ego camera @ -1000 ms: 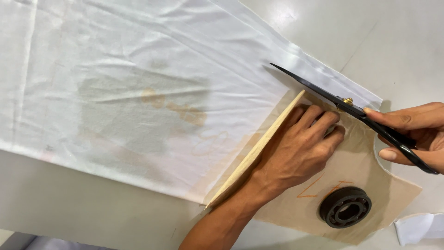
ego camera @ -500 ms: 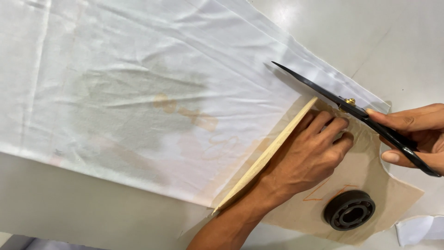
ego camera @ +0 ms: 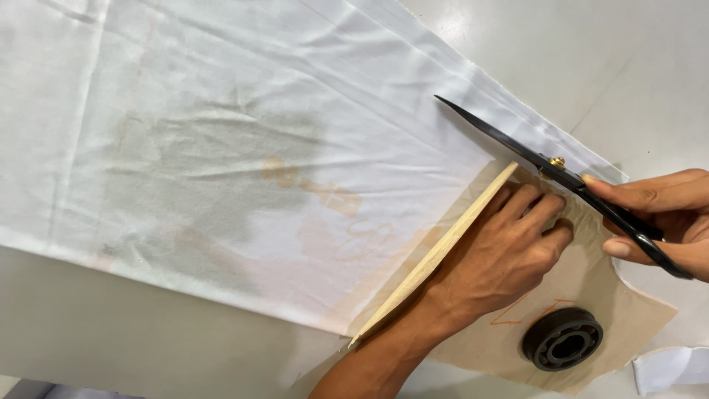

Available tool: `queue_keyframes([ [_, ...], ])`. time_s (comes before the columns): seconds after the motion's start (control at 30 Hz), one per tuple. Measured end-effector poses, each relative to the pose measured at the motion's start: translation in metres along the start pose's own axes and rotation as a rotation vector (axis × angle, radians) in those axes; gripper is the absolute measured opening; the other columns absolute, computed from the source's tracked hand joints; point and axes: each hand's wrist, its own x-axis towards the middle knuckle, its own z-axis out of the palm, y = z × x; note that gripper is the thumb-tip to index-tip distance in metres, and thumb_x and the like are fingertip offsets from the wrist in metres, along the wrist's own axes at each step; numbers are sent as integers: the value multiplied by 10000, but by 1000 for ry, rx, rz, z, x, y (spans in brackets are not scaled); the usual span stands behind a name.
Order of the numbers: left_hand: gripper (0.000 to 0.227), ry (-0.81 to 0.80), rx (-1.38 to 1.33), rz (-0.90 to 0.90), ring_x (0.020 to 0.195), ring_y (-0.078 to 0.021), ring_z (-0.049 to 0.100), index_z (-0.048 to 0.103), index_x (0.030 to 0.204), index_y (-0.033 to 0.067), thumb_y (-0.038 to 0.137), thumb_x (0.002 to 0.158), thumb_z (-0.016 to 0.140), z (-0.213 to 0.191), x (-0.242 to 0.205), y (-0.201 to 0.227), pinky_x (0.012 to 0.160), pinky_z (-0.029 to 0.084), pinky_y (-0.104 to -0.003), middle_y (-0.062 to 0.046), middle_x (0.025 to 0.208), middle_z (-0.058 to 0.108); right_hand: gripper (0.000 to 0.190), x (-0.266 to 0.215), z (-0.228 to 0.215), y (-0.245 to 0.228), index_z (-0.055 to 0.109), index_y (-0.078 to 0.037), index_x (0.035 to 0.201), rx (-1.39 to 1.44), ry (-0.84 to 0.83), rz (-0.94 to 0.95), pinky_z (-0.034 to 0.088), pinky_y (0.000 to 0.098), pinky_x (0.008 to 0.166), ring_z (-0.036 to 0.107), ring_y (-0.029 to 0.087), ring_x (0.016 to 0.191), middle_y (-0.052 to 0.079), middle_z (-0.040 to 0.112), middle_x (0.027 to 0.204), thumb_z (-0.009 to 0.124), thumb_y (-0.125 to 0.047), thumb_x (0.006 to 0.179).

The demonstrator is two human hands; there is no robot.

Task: The person places a pattern on white fabric and uses shears to cut along the pattern edges. After cutting, the person removes the pattern and sets the cut fabric piece aside. The person then picks up a folded white t-shirt and unfolds it on the table.

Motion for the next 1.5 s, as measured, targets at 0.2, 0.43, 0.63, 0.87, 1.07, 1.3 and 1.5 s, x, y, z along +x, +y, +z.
queue_keyframes([
  [0.2, 141, 18, 29, 9, 943, -372, 530, 635, 829, -17, -136, 903, 613, -3, 2, 0, 876, 441, -496, -179, 989, 553, 801, 12, 3, -25, 670, -49, 1407, -18, -14, -14, 416, 302, 518, 520, 178, 585, 114, 644, 684, 830, -21, 622],
  [0.43, 202, 28, 41, 8, 896, -362, 507, 612, 775, -2, -147, 916, 616, -3, 1, 0, 820, 394, -489, -167, 957, 552, 803, 15, 10, -19, 654, -46, 1403, 5, 19, -43, 402, 296, 532, 496, 163, 619, 97, 596, 665, 829, 1, 621],
  [0.63, 150, 18, 25, -2, 922, -372, 528, 645, 817, -22, -144, 901, 623, 1, 0, -1, 848, 432, -497, -177, 972, 568, 824, 20, 8, -29, 649, -48, 1422, 13, -19, -47, 447, 300, 555, 557, 188, 584, 115, 612, 666, 827, -11, 619],
  [0.87, 150, 17, 32, -5, 969, -395, 542, 625, 796, -30, -151, 885, 631, 1, 1, 0, 892, 427, -517, -185, 985, 567, 781, 32, 14, -49, 651, 0, 1397, 29, 5, -81, 364, 333, 554, 445, 187, 630, 99, 537, 699, 808, 33, 632],
  [1.07, 117, 35, 35, -13, 966, -389, 537, 677, 855, -44, -142, 880, 619, 3, -1, 0, 907, 437, -518, -189, 999, 578, 785, 33, 17, -45, 612, -4, 1420, 38, 2, -123, 357, 314, 538, 423, 175, 630, 85, 478, 696, 786, 33, 656],
  [1.3, 111, 44, 4, -22, 1008, -412, 549, 676, 790, -26, -135, 799, 662, 18, -6, -2, 969, 463, -533, -187, 979, 557, 796, 37, 22, -60, 626, 56, 1425, 204, 38, -46, 435, 261, 703, 540, 150, 789, 78, 615, 909, 778, 66, 644],
  [1.5, 64, -18, -36, -50, 1035, -397, 532, 672, 841, -9, -65, 814, 661, 33, -11, -3, 955, 464, -516, -173, 949, 553, 778, 47, 31, -74, 572, 63, 1424, 184, 14, -113, 343, 317, 587, 422, 187, 653, 68, 406, 754, 741, 83, 665],
])
